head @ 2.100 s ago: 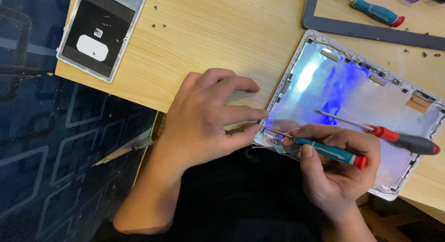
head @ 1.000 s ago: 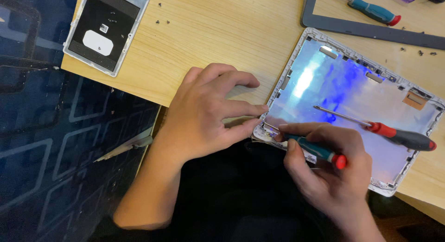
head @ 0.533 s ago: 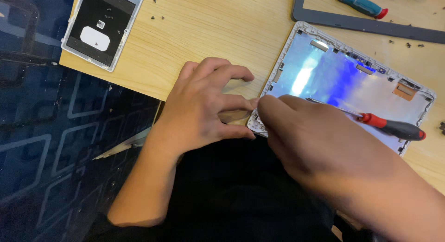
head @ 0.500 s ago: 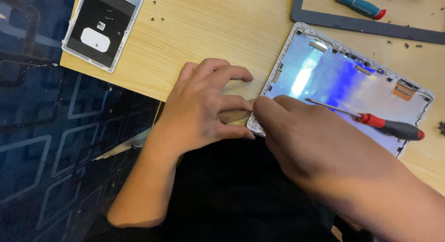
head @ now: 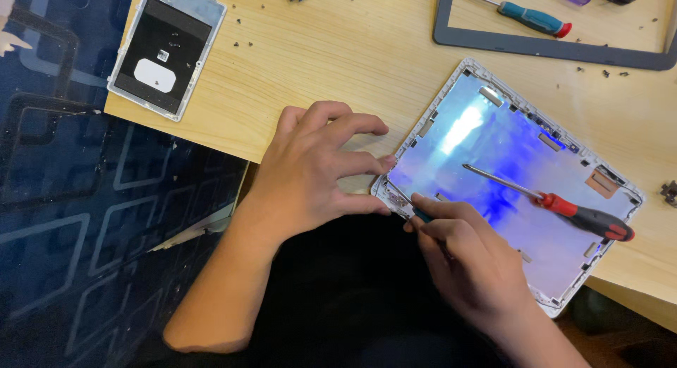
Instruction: The person uses a screwdriver to remove screws from the back panel of a disassembled laptop. They then use a prying tool to carefully lift and detach the back cover, exposing internal components and cables. The person continues to unscrew and remove parts from the laptop frame.
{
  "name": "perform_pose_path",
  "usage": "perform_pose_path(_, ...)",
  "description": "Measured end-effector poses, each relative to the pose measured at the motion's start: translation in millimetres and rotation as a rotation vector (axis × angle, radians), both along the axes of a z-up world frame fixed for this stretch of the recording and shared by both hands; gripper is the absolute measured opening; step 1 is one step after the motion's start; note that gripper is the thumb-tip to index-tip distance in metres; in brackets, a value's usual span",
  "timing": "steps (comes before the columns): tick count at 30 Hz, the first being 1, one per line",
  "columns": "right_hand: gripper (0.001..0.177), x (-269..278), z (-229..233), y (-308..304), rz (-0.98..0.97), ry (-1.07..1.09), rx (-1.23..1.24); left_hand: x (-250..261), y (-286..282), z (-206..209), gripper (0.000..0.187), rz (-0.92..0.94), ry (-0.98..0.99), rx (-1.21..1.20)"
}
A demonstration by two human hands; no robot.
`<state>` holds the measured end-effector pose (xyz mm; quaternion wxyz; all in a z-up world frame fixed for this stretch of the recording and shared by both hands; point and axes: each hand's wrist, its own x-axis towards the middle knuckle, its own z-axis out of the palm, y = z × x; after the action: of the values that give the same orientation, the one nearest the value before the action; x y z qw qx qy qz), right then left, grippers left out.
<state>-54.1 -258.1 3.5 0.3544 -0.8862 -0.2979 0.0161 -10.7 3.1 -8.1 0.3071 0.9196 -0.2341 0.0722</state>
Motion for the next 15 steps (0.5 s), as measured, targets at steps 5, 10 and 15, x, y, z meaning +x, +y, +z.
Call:
perform_pose_path(5,0.01,3.1,7.8,6.3,-0.127,0.078,0.088,-0.1,1.9,1.2,0.045,-0.013,-0.005,0.011)
perform_pose_path(10,0.016,5.8,14.0,9.9,-0.386,0.412,0.296,-0.5,0.3,2.1,0.047,0.006,-0.009,0.004)
perform_pose_path(15,0.021,4.0,18.2,11.5,-0.465,0.392,0.454,0.3,1.1,8.7,0.054,0.003,0.075,-0.015)
